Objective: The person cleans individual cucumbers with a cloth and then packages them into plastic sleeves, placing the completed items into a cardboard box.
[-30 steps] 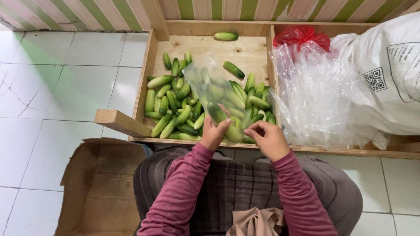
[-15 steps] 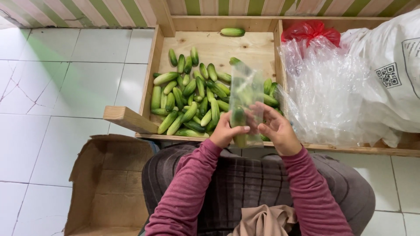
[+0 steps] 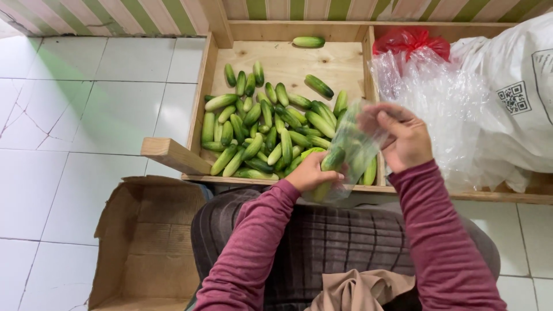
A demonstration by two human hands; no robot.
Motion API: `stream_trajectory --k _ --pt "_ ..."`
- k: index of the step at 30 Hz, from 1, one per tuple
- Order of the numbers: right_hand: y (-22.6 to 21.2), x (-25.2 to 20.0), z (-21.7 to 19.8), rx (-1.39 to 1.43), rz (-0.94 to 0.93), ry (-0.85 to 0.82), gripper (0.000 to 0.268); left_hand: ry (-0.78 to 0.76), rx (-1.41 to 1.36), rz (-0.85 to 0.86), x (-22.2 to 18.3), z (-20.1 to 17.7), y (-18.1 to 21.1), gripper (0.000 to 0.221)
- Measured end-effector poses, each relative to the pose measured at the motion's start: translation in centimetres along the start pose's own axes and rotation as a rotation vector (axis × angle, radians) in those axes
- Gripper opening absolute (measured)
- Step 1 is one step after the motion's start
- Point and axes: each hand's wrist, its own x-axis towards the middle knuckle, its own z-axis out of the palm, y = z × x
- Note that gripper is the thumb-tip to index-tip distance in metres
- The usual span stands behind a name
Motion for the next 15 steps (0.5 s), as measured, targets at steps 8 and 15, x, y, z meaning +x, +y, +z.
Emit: stream_trajectory --k 8,15 --pt "-4.2 0.7 -1.1 -0.098 -0.028 0.064 0.017 0.059 -0.279 0.017 0.2 -1.4 -0.4 0.024" --pt "5.9 -1.4 -2.2 -0.433 0.153 -0.231 0.038 0.209 -0.232 0.161 0.8 -0.7 -1.6 0.027"
